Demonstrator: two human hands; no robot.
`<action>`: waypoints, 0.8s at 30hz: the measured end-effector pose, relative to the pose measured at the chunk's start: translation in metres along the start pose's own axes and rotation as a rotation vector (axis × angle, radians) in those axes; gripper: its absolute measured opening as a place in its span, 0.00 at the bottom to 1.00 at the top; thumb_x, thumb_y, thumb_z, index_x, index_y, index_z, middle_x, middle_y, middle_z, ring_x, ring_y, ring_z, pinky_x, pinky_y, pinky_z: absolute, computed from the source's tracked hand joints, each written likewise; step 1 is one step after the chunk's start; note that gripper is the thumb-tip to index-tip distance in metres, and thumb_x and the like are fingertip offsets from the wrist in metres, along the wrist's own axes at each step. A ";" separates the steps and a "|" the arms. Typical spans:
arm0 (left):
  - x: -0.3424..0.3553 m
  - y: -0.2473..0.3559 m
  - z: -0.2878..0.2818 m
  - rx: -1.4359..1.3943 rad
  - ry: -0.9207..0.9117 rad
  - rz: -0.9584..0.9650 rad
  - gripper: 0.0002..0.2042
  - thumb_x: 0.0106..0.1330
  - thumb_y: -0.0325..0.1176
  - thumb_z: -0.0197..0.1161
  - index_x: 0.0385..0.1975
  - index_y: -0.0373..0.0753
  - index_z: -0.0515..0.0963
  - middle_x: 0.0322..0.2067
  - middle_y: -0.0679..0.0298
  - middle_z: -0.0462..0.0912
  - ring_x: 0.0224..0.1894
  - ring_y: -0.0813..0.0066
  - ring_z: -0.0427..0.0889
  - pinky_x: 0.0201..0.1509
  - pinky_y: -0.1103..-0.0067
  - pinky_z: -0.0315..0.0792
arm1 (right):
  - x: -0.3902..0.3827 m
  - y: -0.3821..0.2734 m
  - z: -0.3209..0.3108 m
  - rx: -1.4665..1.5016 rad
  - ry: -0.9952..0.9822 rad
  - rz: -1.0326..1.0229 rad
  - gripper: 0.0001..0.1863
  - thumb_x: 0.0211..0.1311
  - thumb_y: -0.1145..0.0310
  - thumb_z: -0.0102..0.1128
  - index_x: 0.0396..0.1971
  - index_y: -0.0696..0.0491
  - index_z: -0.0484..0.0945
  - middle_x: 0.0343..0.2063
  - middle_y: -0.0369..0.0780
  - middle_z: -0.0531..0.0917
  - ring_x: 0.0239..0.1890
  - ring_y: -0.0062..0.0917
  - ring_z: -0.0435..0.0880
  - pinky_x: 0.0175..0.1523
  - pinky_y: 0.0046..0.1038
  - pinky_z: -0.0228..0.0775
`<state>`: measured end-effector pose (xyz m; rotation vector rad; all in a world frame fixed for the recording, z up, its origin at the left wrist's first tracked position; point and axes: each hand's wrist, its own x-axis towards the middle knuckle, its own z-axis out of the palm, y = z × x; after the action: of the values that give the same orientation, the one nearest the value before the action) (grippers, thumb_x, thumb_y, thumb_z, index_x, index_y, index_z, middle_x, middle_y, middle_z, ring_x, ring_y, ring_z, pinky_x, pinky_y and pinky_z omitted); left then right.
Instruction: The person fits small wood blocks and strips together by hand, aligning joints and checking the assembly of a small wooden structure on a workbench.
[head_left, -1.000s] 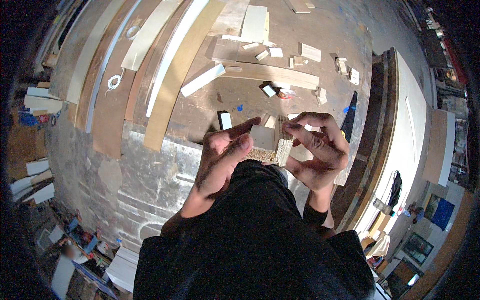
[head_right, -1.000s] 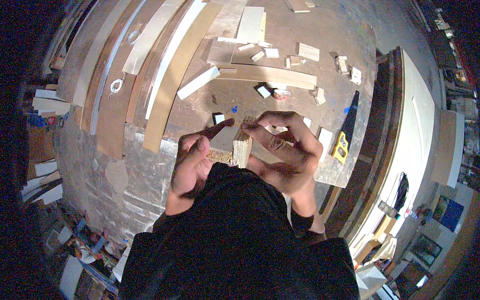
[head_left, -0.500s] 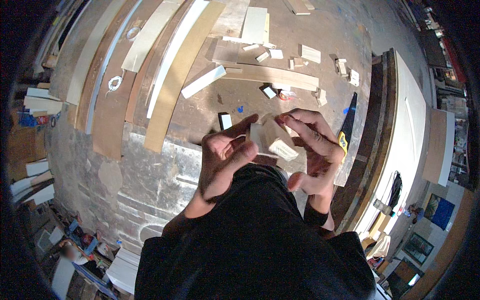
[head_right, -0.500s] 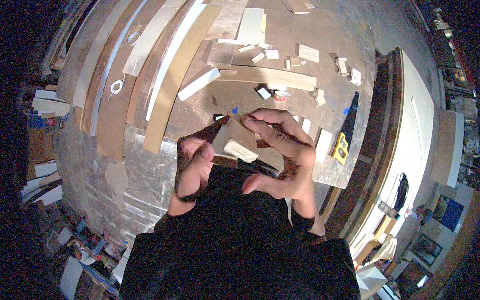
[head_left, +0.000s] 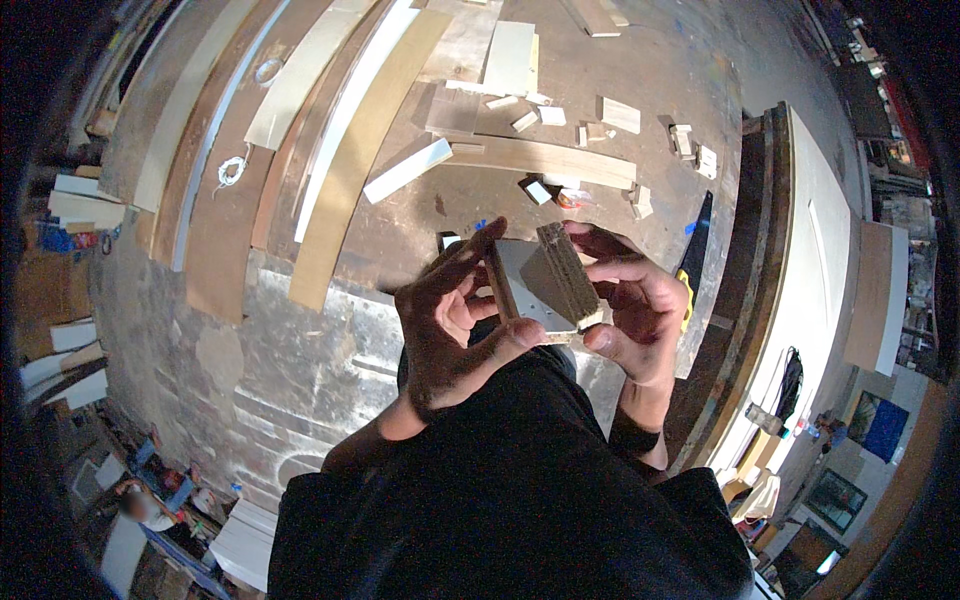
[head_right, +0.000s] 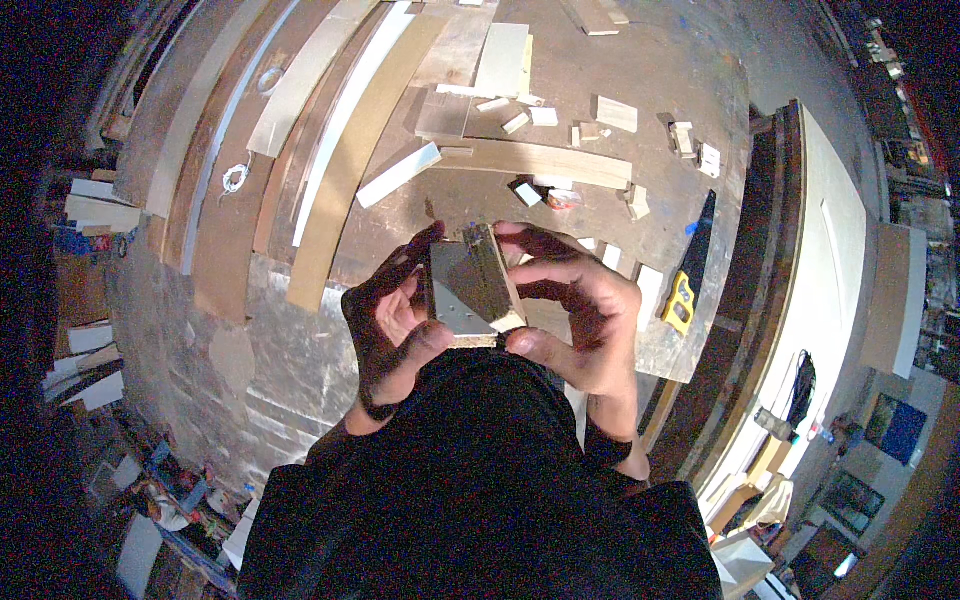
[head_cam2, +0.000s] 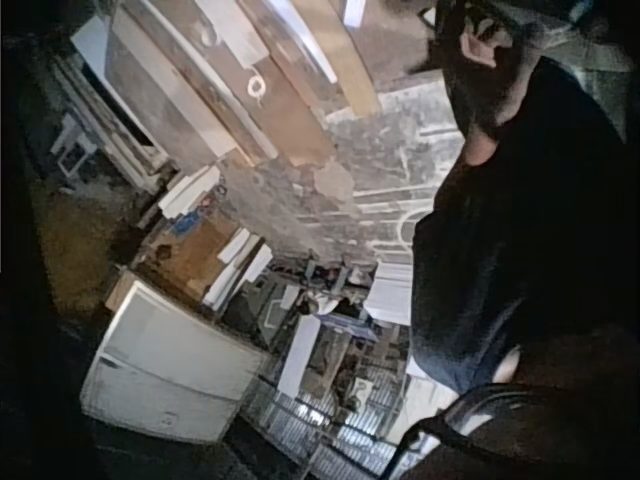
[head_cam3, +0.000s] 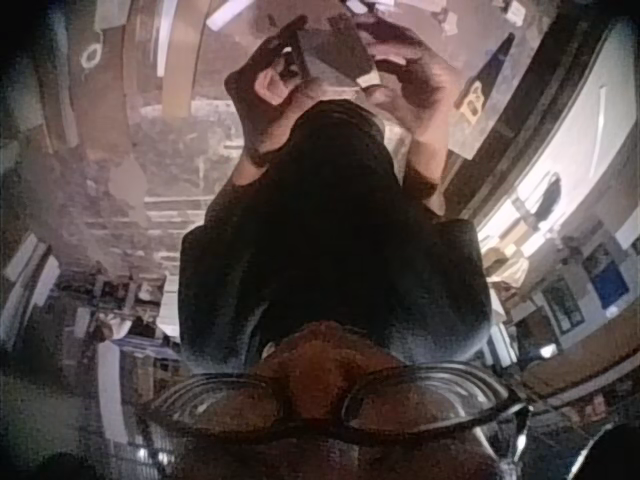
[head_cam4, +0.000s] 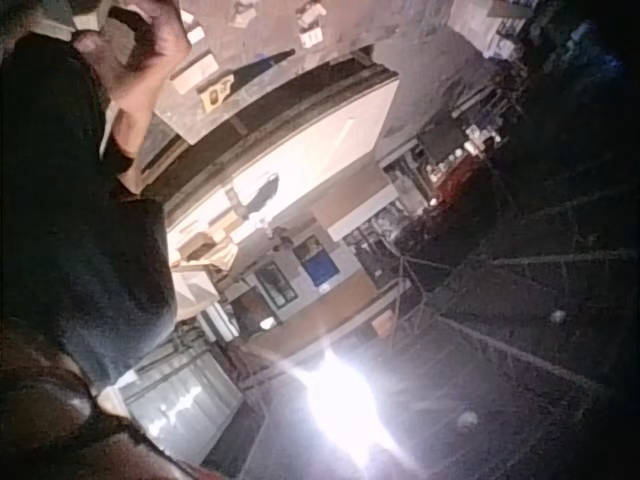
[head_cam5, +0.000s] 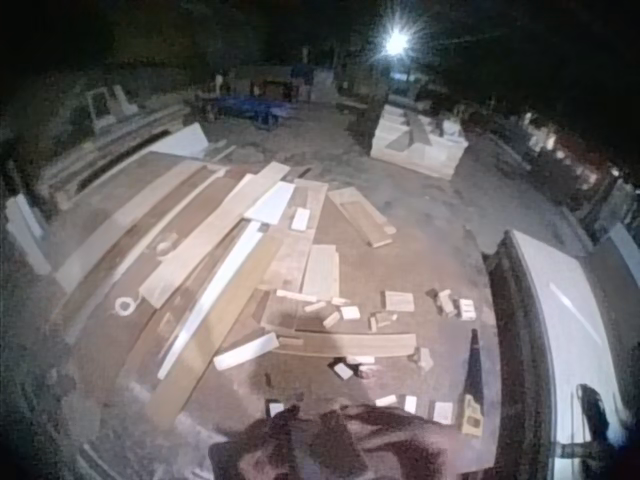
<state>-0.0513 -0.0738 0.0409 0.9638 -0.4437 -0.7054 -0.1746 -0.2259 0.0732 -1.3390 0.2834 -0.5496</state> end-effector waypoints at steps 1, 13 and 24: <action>0.000 0.001 0.001 0.001 -0.001 0.001 0.43 0.56 0.33 0.79 0.69 0.27 0.62 0.60 0.48 0.74 0.58 0.62 0.80 0.59 0.66 0.81 | 0.002 0.003 -0.008 0.055 -0.068 0.024 0.28 0.42 0.75 0.83 0.47 0.61 0.80 0.63 0.57 0.73 0.63 0.40 0.76 0.64 0.39 0.73; 0.009 0.026 0.014 0.262 -0.190 0.075 0.53 0.49 0.42 0.82 0.73 0.32 0.55 0.61 0.49 0.69 0.62 0.61 0.76 0.57 0.67 0.82 | -0.003 0.026 -0.020 0.278 -0.014 0.037 0.39 0.28 0.68 0.91 0.45 0.58 0.77 0.58 0.50 0.77 0.61 0.35 0.77 0.65 0.37 0.67; 0.012 0.026 0.016 0.282 -0.238 0.094 0.51 0.49 0.37 0.80 0.73 0.31 0.57 0.61 0.48 0.70 0.62 0.59 0.76 0.57 0.69 0.82 | -0.009 0.029 -0.024 0.296 0.022 0.060 0.41 0.26 0.65 0.92 0.45 0.59 0.78 0.53 0.48 0.82 0.57 0.33 0.80 0.62 0.35 0.70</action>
<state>-0.0443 -0.0819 0.0717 1.1195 -0.8097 -0.6857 -0.1877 -0.2375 0.0390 -1.0361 0.2487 -0.5334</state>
